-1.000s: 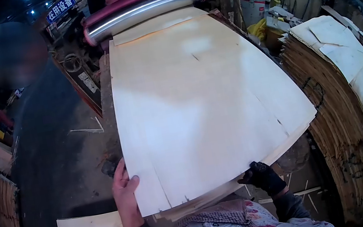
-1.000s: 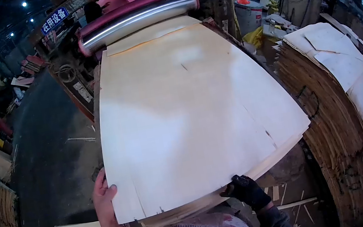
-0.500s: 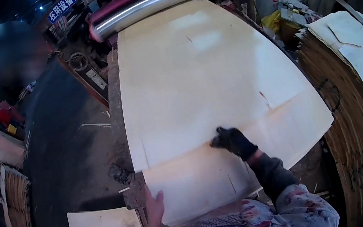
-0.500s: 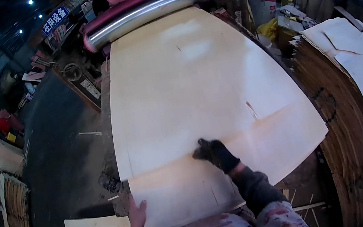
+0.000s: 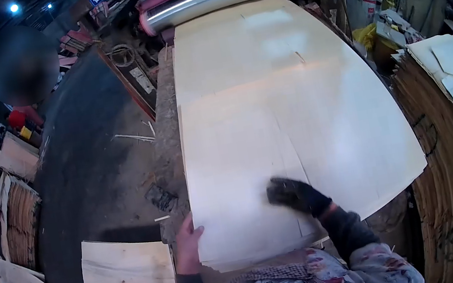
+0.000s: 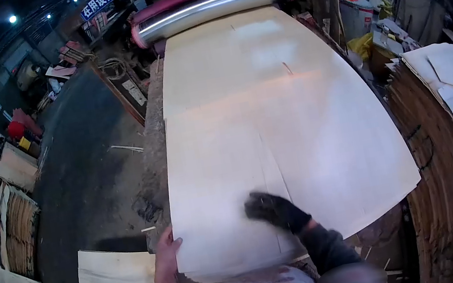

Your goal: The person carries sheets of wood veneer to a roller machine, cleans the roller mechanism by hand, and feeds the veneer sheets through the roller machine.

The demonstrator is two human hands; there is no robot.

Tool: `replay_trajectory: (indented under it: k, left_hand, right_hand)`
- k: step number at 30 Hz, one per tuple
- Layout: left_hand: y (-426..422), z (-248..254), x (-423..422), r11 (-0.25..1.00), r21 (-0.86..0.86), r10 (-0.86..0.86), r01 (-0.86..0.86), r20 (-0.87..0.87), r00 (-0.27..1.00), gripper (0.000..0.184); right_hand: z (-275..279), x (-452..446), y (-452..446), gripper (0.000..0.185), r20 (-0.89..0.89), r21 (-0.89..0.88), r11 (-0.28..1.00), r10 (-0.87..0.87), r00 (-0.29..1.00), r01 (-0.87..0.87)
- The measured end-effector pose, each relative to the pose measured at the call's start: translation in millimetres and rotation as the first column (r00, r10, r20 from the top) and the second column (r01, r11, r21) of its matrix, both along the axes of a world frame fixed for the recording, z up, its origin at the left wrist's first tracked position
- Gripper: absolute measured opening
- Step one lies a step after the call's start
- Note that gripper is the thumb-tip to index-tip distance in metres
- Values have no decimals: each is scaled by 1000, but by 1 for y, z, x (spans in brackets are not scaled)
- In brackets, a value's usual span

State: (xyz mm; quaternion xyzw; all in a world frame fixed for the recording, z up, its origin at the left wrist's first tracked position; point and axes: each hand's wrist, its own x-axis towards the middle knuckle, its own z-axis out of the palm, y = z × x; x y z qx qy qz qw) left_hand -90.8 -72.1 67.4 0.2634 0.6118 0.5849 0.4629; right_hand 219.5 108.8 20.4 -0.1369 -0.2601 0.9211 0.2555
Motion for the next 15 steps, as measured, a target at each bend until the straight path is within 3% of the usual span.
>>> replay_trajectory:
  k: [4,5,6,7,9,10,12,13,14,15]
  left_hand:
    - [-1,46,14,993,120,-28,20,65,998,59]
    - [1,57,18,992,115,-47,45,13,999,60]
    - [3,69,21,992,110,-65,69,-40,997,61]
    - [4,85,24,991,117,-66,70,-34,997,61]
    - [4,107,27,962,267,-71,55,48,996,63]
    - [3,106,24,963,268,-5,-19,89,996,67]
    - [1,107,15,954,300,-7,-24,101,995,69]
    - [2,107,11,945,326,-6,-30,108,994,70]
    - [3,114,11,941,335,2,-56,161,987,73]
    - [3,114,9,941,336,-7,-49,164,986,73]
  right_hand:
    - [34,38,-84,53,47,-170,979,120,992,-111]
    - [40,45,-97,55,30,-195,972,141,990,-133]
    - [27,58,-110,58,128,-120,987,118,985,-103]
    - [34,63,-123,56,201,-167,986,45,979,-11]
    - [-10,89,-137,47,160,-302,953,29,987,21]
    - [-9,97,-140,47,166,-296,955,26,986,25]
    - [-8,111,-146,45,292,-345,912,-119,949,220]
    - [0,112,-146,45,297,-341,912,-125,947,227]
    - [11,110,-144,43,494,199,962,-262,829,186]
    - [18,108,-140,42,563,655,755,-474,677,-15]
